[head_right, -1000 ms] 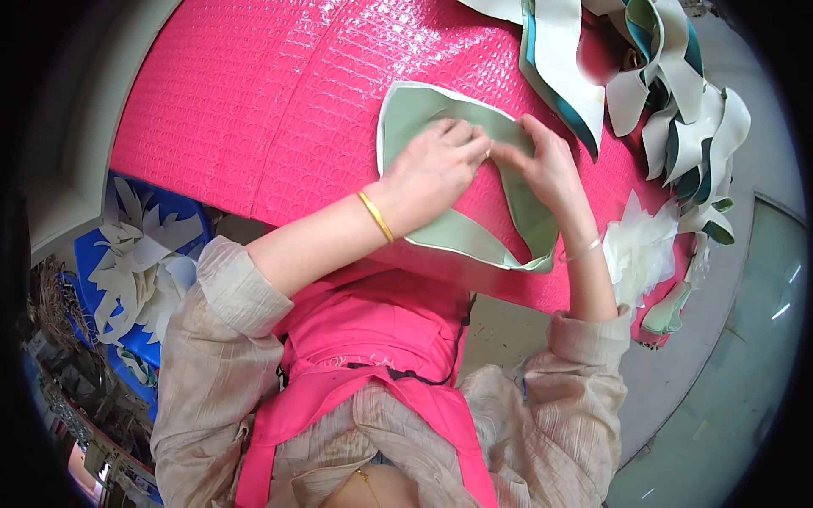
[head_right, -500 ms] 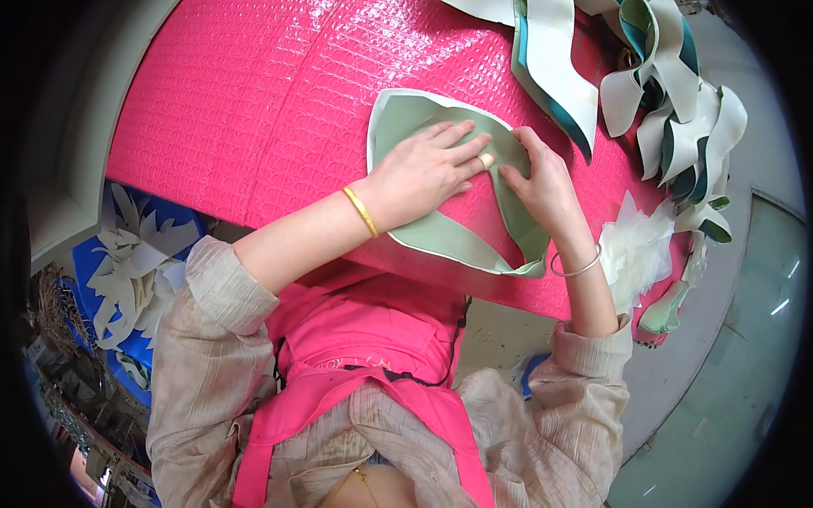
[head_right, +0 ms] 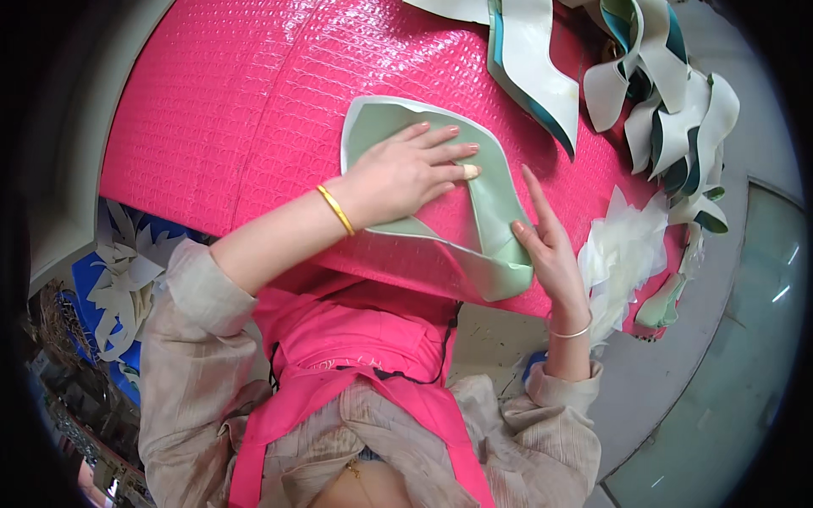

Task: The person assembles shoe components by hand on a pink work surface. They pick up a white shoe upper, insert a white insole, and then insert a green heel counter, pressing the parts together. The process is repeated for multiple shoe units, with finished assemblies placed on the table.

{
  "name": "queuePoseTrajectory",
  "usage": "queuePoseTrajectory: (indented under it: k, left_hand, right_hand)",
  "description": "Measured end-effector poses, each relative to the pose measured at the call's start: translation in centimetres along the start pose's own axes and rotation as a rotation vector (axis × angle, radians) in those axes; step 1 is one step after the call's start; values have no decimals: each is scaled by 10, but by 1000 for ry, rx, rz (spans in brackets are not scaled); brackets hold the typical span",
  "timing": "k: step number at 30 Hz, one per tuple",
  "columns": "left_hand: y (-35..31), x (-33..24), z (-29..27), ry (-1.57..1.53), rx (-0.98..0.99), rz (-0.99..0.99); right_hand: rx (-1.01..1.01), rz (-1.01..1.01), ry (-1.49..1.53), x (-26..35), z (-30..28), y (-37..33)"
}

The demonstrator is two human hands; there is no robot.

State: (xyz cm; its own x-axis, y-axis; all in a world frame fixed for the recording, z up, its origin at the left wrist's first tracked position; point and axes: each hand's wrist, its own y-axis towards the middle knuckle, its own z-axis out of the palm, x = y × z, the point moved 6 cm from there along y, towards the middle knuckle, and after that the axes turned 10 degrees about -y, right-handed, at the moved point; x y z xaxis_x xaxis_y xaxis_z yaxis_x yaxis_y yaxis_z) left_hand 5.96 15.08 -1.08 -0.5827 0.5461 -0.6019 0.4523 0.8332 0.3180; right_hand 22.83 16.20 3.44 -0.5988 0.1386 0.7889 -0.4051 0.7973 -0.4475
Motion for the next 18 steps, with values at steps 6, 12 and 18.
queuePoseTrajectory:
  k: [6, 12, 18]
  left_hand:
    - [5, 4, -4, -48, 93, 10]
    - [1, 3, -4, -50, 67, 42]
    - [2, 3, -5, -10, 125, 63]
  right_hand:
    - [-2, -50, -44, -21, 20, -12]
    - [191, -94, -647, 0, 29, 6]
    - [206, -149, -848, 4, 31, 4]
